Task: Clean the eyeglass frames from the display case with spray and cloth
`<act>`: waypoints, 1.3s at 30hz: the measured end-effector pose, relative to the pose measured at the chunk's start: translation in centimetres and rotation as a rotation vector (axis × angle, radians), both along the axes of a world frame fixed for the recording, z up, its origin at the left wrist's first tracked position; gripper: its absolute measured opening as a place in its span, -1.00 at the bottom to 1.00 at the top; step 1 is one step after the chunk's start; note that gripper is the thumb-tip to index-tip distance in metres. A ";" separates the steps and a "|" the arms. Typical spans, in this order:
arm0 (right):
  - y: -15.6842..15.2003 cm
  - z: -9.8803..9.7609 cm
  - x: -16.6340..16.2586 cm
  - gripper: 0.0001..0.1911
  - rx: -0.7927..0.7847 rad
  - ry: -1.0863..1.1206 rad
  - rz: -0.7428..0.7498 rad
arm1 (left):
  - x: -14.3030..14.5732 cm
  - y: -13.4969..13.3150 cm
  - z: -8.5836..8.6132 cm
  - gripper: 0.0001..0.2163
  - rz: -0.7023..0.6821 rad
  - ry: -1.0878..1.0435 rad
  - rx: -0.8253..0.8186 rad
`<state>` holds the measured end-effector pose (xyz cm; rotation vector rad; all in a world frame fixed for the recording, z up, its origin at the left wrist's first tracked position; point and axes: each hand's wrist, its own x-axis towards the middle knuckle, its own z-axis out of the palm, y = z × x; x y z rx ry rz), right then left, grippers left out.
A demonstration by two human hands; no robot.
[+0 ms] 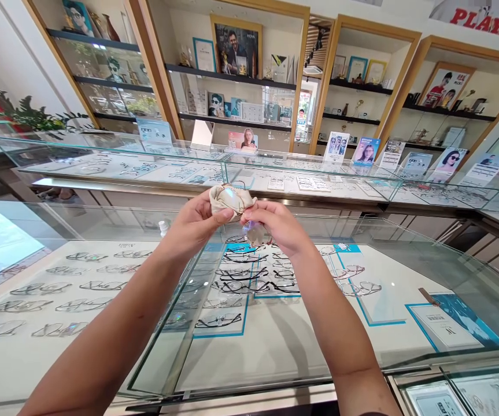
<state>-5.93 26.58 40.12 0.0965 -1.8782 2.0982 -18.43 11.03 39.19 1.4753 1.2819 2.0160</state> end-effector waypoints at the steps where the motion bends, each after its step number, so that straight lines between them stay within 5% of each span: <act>1: -0.3 -0.2 -0.2 -0.84 -0.002 -0.007 0.012 | 0.2 0.2 -0.1 -0.63 0.030 -0.012 0.014; 6: -2.0 -1.3 -1.1 -0.82 -0.003 -0.015 0.059 | 1.4 1.1 -0.9 -0.62 0.334 -0.094 0.132; 9: -2.3 -1.4 -1.3 -0.82 0.016 -0.009 0.079 | 1.3 1.2 -1.0 -0.54 0.388 -0.122 0.167; 17: -0.9 -0.3 -0.6 -0.81 -0.067 0.038 -0.012 | 0.2 0.7 0.1 -0.53 0.096 -0.240 0.058; 30: -0.6 0.1 -0.2 -0.80 -0.213 0.125 -0.122 | 0.7 0.1 0.3 -0.54 0.090 -0.184 0.046; 35: -0.3 0.4 0.0 -0.82 -0.223 0.212 -0.286 | 0.8 -0.1 0.0 -0.53 0.058 -0.126 -0.124; 39: -0.6 0.1 -0.5 -0.78 -0.302 0.195 -0.228 | 1.5 0.0 -0.2 -0.54 -0.037 -0.112 -0.201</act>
